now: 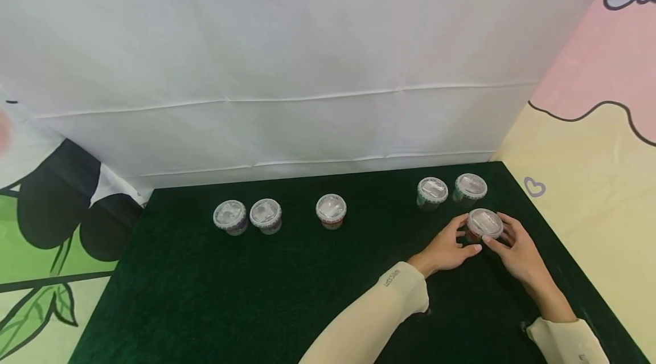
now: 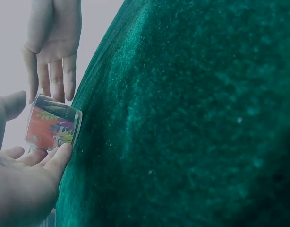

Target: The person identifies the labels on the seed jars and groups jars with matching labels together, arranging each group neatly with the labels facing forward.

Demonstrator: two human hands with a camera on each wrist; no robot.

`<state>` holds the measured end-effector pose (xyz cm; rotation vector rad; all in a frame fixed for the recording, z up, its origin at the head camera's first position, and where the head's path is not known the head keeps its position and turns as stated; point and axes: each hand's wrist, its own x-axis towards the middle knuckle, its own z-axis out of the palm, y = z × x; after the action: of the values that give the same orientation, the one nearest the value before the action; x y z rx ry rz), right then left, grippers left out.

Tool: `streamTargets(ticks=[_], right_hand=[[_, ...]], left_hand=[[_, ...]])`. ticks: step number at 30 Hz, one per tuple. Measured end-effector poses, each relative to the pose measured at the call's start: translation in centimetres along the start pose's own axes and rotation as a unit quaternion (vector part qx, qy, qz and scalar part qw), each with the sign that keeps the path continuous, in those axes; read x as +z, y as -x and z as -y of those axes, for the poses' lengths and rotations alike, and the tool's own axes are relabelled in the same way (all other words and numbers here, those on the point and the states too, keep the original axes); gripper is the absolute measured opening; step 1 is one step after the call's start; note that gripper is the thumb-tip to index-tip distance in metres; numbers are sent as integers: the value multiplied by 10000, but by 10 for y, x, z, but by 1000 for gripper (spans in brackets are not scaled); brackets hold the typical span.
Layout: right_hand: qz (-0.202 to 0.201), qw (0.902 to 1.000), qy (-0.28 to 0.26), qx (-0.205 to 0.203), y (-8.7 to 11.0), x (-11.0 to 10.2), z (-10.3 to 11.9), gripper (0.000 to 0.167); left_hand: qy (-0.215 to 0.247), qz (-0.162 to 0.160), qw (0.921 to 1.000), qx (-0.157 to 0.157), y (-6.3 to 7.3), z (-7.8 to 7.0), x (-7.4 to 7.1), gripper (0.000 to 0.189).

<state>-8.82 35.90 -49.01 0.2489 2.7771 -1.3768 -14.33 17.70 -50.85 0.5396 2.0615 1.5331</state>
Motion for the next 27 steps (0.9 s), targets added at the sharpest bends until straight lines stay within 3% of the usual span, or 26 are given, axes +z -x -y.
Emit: streamTargets(ticks=[8,17,22,27], right_hand=[[58,9997,-200,-145,6,9,8,74],[-79,9926,-747,-955,15,28,27,65],[70,9872,-1018,-1227,17,37,35,61],[272,9842,-1099,-1363,17,44,41,58]], left_hand=[[365,-565,9972,337,10,10,-11,49],[384,-1054,9914,668,25,14,-31,45],[276,-1108,9908,721,33,18,-42,49],[57,-905,9929,768,43,21,-56,59]])
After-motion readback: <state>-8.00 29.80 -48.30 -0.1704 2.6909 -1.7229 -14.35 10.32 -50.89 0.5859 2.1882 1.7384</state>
